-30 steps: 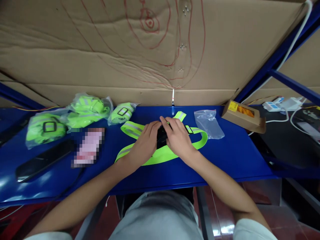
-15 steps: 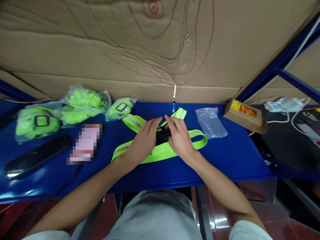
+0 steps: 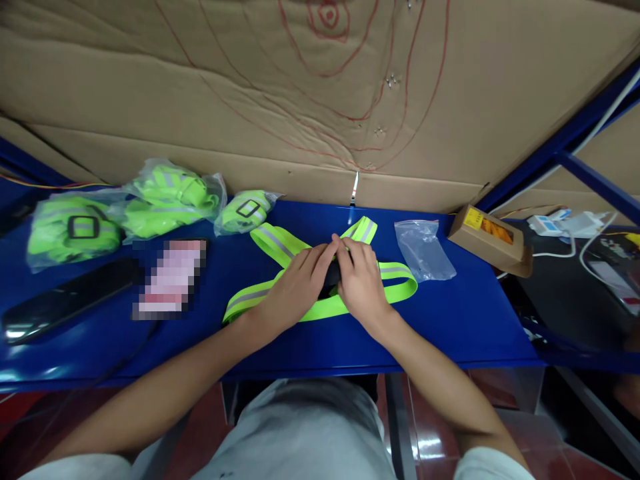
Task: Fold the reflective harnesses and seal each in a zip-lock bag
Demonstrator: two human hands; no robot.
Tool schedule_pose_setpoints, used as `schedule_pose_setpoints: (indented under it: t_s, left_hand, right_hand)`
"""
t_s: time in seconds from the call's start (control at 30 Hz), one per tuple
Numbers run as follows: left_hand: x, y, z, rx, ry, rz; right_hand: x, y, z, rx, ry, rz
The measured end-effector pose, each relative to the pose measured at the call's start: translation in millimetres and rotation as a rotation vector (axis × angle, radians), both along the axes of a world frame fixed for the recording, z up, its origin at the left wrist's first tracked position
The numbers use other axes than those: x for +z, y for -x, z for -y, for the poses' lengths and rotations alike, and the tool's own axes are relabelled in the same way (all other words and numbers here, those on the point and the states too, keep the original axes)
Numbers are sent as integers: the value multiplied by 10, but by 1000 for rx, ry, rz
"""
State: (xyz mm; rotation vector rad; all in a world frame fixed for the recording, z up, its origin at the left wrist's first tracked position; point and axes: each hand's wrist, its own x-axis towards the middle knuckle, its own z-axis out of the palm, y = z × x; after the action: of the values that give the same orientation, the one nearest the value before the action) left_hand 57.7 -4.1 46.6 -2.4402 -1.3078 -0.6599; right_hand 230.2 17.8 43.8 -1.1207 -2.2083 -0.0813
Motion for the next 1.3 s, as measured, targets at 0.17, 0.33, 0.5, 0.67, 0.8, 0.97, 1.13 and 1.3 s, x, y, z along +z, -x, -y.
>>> schedule_pose_setpoints:
  t_s: [0.17, 0.33, 0.5, 0.67, 0.8, 0.97, 1.13, 1.3]
  left_hand:
    - [-43, 69, -53, -183, 164, 326]
    - [282, 360, -156, -439, 620, 755]
    - [525, 439, -221, -294, 887, 816]
    - [705, 395, -273, -503, 939, 1317]
    - [1010, 347, -394, -778, 958, 1388]
    - [1261, 201, -520, -693, 758, 1398]
    - [1170, 119, -553, -611, 710, 1333]
    - [1050, 83, -646, -622, 665, 1301]
  right_hand:
    - [-6, 53, 27, 89, 63, -29]
    - [131, -78, -67, 98, 125, -353]
    - [368, -145, -131, 299, 233, -580]
    - [716, -312, -300, 615, 656, -541]
    - [1013, -306, -462, 584, 787, -546]
    - [1316, -93, -594, 589, 815, -751]
    - [1312, 58, -674, 550, 768, -906]
    - [1170, 180, -714, 392, 418, -910]
